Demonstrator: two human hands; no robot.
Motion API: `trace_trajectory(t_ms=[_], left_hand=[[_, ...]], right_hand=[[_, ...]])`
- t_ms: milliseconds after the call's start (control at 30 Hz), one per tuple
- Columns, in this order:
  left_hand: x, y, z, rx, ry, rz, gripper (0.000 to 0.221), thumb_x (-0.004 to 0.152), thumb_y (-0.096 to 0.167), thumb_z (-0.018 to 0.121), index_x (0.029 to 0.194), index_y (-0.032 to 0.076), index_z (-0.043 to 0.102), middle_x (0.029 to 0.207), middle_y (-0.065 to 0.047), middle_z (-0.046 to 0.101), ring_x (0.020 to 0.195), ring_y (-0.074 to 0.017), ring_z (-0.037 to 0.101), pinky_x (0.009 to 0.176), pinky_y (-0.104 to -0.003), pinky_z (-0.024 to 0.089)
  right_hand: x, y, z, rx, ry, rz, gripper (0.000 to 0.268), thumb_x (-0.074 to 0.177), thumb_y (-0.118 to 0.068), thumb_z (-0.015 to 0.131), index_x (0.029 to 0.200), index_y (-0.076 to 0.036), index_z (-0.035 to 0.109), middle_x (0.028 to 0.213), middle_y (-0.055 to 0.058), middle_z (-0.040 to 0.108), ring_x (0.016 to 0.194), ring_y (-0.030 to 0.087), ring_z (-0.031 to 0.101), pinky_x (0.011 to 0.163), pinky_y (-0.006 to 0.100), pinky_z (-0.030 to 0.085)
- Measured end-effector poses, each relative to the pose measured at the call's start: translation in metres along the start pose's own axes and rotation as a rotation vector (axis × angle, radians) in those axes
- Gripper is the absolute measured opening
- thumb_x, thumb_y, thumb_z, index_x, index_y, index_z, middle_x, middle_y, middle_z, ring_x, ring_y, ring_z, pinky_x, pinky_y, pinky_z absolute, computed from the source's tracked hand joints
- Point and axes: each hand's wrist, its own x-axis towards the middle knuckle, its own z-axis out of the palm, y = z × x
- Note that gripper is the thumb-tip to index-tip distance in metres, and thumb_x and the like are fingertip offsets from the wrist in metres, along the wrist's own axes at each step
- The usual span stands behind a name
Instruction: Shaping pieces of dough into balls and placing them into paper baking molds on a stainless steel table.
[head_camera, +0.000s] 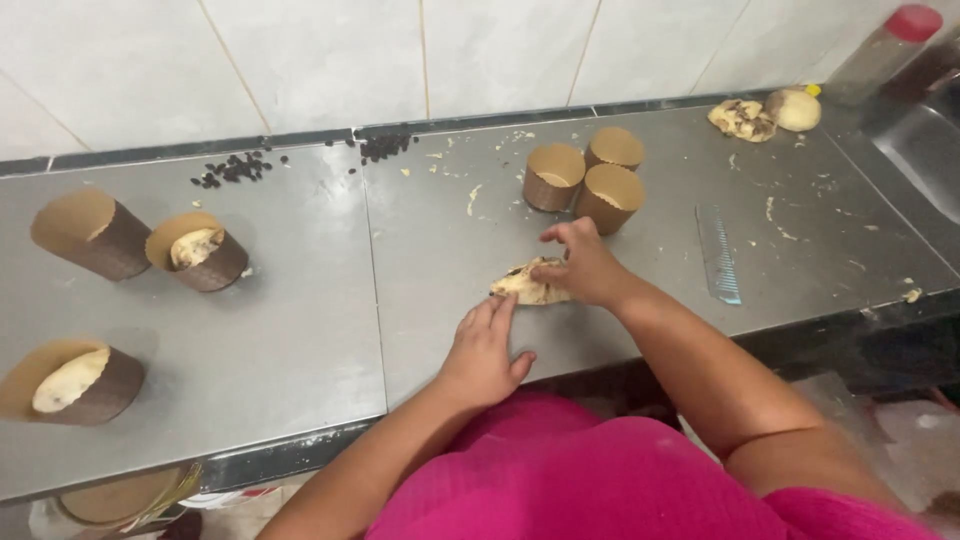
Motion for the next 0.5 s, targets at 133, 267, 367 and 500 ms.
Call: trace_trajectory(t_ms=[133,267,367,500], left_hand=[[0.037,0.019,-0.009,-0.050,0.037,-0.097,0.097,0.089,0.025,0.074,0.157,-0.012,0.016,0.153,-0.039,0.027,0.148,-0.0553,0.025,0.122,-0.059,0.024],[0.090,-0.004,0.007,-0.170,0.046,-0.180,0.115,0.071,0.039,0.089,0.158,-0.002,0.025,0.153,-0.027,0.034,0.148,-0.0453,0.031,0.124,-0.049,0.028],[0.125,-0.013,0.015,-0.092,0.029,-0.187,0.111,0.056,0.054,0.094,0.146,0.008,0.048,0.136,-0.014,0.056,0.135,-0.0356,0.051,0.116,-0.045,0.039],[0.126,0.029,0.009,0.381,-0.141,-0.016,0.080,0.060,0.067,0.084,0.120,0.018,0.067,0.105,-0.004,0.071,0.109,-0.0297,0.066,0.094,-0.046,0.049]], right_hand=[[-0.008,0.028,-0.007,0.229,0.047,0.001,0.056,0.077,-0.038,0.091,0.118,-0.008,0.066,0.110,0.013,0.057,0.092,0.027,0.066,0.081,0.039,0.053],[-0.030,0.073,0.000,0.222,0.113,-0.057,0.038,0.080,-0.034,0.087,0.110,-0.015,0.072,0.099,0.005,0.058,0.090,0.021,0.064,0.079,0.033,0.050],[-0.051,0.092,-0.009,0.196,0.140,-0.144,0.034,0.081,-0.033,0.086,0.109,-0.018,0.072,0.095,0.002,0.059,0.090,0.018,0.064,0.080,0.031,0.051],[-0.074,0.120,-0.021,0.146,0.144,-0.225,0.032,0.080,-0.034,0.086,0.105,-0.019,0.072,0.095,0.000,0.064,0.094,0.017,0.068,0.085,0.032,0.054]])
